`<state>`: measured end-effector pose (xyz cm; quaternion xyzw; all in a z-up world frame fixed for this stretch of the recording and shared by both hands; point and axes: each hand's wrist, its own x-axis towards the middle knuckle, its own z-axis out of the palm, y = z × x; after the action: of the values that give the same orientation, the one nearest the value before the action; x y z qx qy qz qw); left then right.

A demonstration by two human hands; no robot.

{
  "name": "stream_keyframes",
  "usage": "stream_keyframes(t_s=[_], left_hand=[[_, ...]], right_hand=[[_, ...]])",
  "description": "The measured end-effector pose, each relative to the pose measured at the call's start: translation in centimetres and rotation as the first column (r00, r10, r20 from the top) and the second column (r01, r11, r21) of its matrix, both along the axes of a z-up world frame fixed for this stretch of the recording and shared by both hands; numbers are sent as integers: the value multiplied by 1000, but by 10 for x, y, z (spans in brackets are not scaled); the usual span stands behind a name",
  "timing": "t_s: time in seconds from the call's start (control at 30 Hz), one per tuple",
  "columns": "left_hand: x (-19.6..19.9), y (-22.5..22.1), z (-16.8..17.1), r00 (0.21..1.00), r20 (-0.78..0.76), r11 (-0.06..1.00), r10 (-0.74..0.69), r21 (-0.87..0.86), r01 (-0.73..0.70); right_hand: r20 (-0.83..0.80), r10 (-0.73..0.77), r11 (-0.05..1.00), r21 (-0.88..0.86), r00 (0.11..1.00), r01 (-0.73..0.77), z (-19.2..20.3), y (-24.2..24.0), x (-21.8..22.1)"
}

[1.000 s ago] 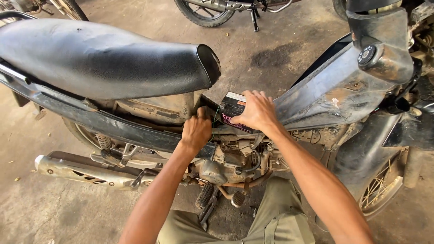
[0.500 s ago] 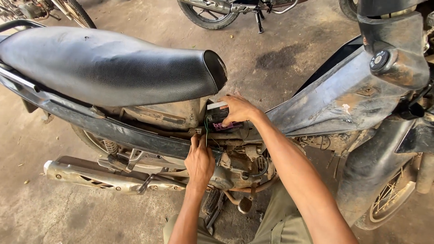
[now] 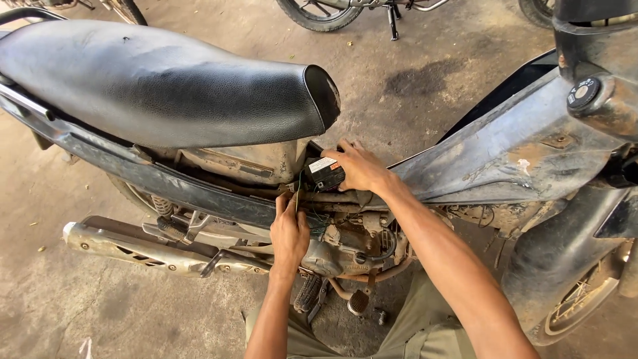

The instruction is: The person installs a new battery into a motorcycle by placing it into position, then connects the electrical wiring and components to the battery terminals by hand.

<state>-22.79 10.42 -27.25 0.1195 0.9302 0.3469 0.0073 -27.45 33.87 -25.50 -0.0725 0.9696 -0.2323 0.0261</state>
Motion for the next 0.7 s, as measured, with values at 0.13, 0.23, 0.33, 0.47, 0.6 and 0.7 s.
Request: stream_keyframes(t_s=[0.13, 0.23, 0.33, 0.47, 0.6, 0.7], left_hand=[[-2, -3, 0, 999, 35, 1000, 14, 8, -14], [0, -2, 6, 1000, 14, 1000, -1, 22, 0], [3, -6, 14, 999, 29, 998, -39, 53, 37], [4, -14, 29, 992, 58, 992, -108, 71, 104], [16, -30, 40, 984, 66, 885, -164, 451, 117], [37, -34, 47, 967, 126, 686, -223, 725, 64]], right_hand=[[-21, 8, 998, 61, 1000, -7, 4, -4, 8], [-78, -40, 996, 81, 996, 46, -15, -3, 3], [-53, -46, 997, 61, 998, 50, -14, -5, 5], [0, -65, 998, 1, 998, 65, 5, -6, 13], [43, -141, 961, -234, 989, 147, 33, -10, 37], [30, -151, 929, -337, 988, 152, 32, -6, 51]])
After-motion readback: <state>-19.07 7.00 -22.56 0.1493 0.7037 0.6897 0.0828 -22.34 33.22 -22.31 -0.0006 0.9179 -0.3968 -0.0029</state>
